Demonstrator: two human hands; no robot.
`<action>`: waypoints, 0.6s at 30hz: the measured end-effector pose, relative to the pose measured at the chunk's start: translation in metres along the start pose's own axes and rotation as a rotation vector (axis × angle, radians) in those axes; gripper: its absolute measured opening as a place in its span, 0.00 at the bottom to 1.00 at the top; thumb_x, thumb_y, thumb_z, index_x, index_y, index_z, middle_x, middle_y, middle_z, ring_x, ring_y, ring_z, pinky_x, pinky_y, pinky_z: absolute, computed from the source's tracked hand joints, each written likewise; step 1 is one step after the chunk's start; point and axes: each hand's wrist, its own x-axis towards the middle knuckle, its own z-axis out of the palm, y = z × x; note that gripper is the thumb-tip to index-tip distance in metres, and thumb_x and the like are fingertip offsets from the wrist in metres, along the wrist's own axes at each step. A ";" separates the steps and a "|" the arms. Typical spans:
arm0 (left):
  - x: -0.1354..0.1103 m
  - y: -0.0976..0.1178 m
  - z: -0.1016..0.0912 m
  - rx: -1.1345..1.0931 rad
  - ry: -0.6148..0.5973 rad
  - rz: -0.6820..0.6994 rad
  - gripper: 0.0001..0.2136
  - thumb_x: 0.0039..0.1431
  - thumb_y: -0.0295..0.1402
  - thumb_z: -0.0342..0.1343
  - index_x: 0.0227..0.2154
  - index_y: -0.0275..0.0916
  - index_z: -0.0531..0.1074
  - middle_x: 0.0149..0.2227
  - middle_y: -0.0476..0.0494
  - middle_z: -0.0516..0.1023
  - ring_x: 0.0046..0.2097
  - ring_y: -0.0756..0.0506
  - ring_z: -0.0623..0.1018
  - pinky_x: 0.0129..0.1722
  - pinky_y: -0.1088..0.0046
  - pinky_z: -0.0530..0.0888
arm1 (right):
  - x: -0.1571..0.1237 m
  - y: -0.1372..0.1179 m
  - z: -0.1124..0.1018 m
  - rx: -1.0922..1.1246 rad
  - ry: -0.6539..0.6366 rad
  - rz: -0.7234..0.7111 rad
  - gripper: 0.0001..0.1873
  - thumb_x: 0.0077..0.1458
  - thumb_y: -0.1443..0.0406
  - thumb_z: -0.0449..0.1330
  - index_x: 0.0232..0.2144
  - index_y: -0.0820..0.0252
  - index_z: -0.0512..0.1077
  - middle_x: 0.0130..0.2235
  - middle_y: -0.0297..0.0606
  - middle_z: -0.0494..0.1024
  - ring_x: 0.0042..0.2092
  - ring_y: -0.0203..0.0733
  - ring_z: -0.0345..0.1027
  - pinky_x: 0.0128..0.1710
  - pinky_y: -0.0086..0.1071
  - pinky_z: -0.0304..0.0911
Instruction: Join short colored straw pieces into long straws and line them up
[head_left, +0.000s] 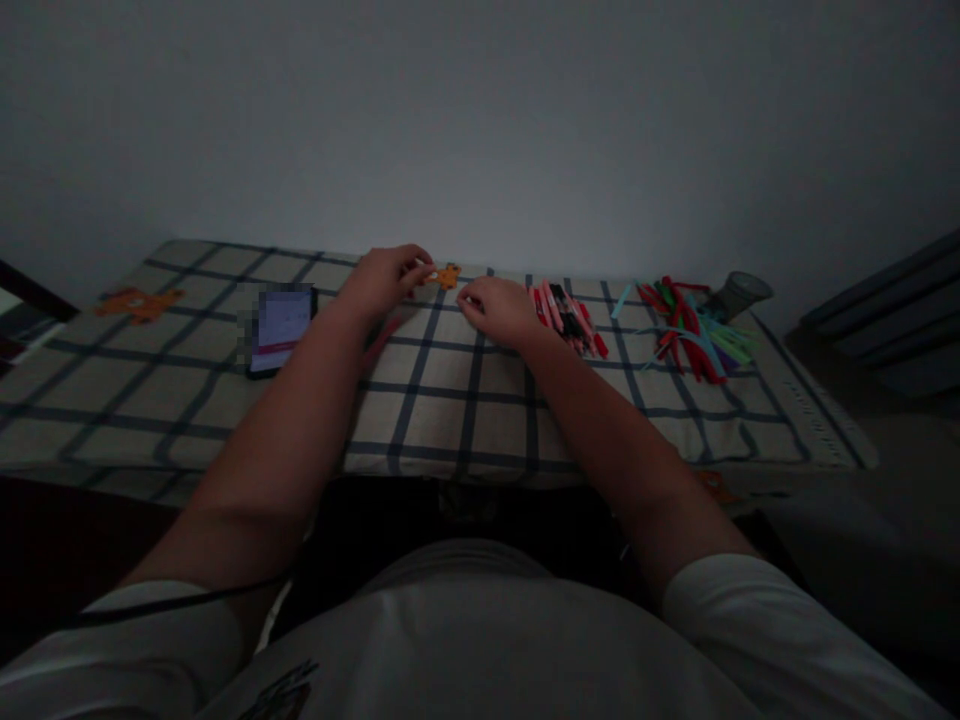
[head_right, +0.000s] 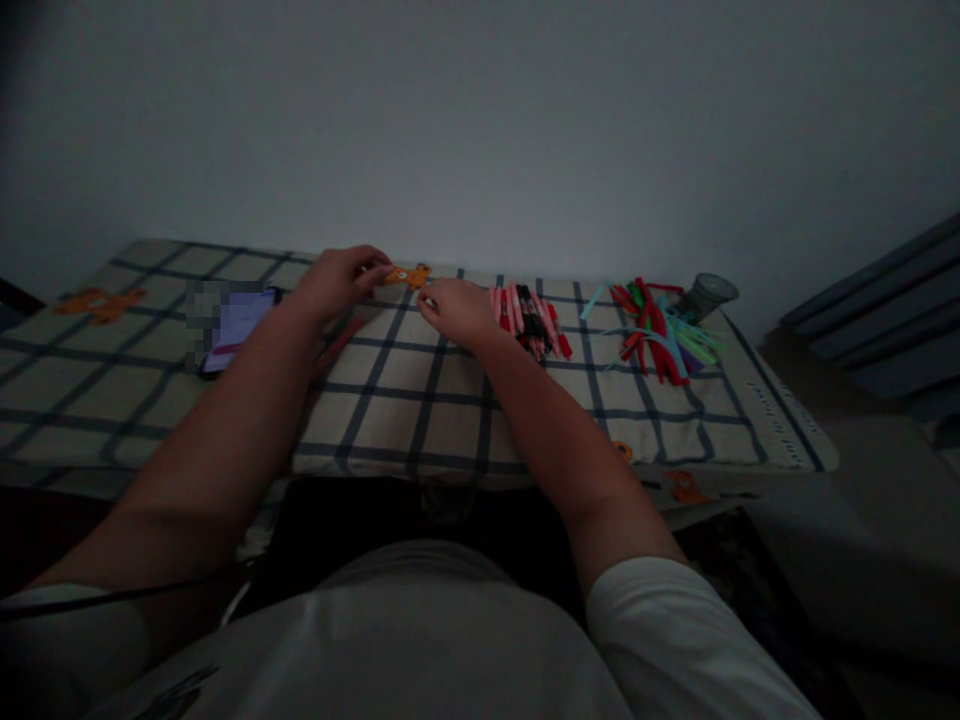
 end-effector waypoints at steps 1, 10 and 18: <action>-0.001 0.005 0.003 0.010 0.002 0.047 0.20 0.79 0.50 0.58 0.57 0.43 0.87 0.45 0.39 0.89 0.46 0.37 0.85 0.51 0.62 0.76 | 0.000 0.000 0.000 0.025 0.021 0.007 0.22 0.83 0.58 0.55 0.58 0.57 0.88 0.62 0.50 0.89 0.62 0.58 0.80 0.61 0.45 0.70; -0.009 0.031 0.024 0.119 -0.010 0.185 0.14 0.75 0.45 0.65 0.53 0.45 0.90 0.45 0.41 0.89 0.49 0.37 0.83 0.52 0.63 0.74 | 0.006 0.008 0.011 0.202 0.148 0.130 0.32 0.86 0.46 0.45 0.53 0.51 0.86 0.50 0.45 0.90 0.54 0.56 0.80 0.53 0.42 0.72; -0.011 0.038 0.030 0.105 -0.012 0.135 0.13 0.72 0.43 0.68 0.49 0.42 0.89 0.45 0.40 0.89 0.48 0.36 0.85 0.51 0.62 0.76 | 0.007 0.012 0.011 0.239 0.045 0.050 0.26 0.86 0.49 0.49 0.50 0.52 0.84 0.50 0.43 0.89 0.52 0.54 0.80 0.55 0.42 0.71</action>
